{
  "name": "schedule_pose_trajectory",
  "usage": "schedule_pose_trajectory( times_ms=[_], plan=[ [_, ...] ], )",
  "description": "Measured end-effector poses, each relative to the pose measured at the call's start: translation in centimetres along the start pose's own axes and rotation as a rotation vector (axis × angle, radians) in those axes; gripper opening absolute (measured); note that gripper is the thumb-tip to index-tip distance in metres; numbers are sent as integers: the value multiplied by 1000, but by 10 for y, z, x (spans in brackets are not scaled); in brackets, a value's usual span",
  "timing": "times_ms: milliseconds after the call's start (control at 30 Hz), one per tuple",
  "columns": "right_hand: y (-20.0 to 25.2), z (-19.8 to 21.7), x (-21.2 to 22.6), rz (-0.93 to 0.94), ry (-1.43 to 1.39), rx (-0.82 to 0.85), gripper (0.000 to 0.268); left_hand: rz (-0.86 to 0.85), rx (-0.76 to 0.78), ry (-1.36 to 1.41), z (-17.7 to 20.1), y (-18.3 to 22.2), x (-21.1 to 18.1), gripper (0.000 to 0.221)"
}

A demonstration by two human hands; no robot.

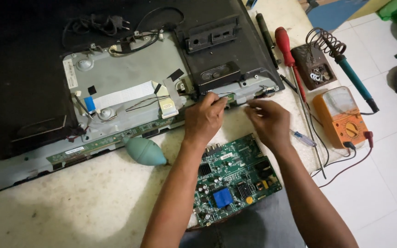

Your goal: Removing a circuit board from the bottom of a television panel by unscrewing it and disconnecting ribbon cables.

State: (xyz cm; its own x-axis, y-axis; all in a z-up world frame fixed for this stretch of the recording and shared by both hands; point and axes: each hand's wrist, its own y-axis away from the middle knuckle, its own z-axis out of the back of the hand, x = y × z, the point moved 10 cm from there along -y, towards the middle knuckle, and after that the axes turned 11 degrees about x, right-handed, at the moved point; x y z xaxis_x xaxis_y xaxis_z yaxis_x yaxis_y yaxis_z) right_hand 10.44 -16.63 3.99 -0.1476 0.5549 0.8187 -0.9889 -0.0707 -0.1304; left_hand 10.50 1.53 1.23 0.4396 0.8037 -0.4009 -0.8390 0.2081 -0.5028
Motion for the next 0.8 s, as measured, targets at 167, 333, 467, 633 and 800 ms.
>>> schedule_pose_trajectory(
  times_ms=[167,333,467,633,800],
  plan=[
    [43,49,-32,77,234,-84,22,9,-34,-79,8,-3,-3,12],
    [53,53,-27,142,393,-131,21,-33,-28,13,19,-3,-9,10],
    [52,49,-11,243,615,-197,25,-30,201,13,-29,4,-14,11],
    [43,40,-18,244,690,-141,12,-72,275,0,-35,1,-25,12],
    [42,23,-53,265,804,-93,11,-34,357,19,-33,-3,-28,14]
  ],
)
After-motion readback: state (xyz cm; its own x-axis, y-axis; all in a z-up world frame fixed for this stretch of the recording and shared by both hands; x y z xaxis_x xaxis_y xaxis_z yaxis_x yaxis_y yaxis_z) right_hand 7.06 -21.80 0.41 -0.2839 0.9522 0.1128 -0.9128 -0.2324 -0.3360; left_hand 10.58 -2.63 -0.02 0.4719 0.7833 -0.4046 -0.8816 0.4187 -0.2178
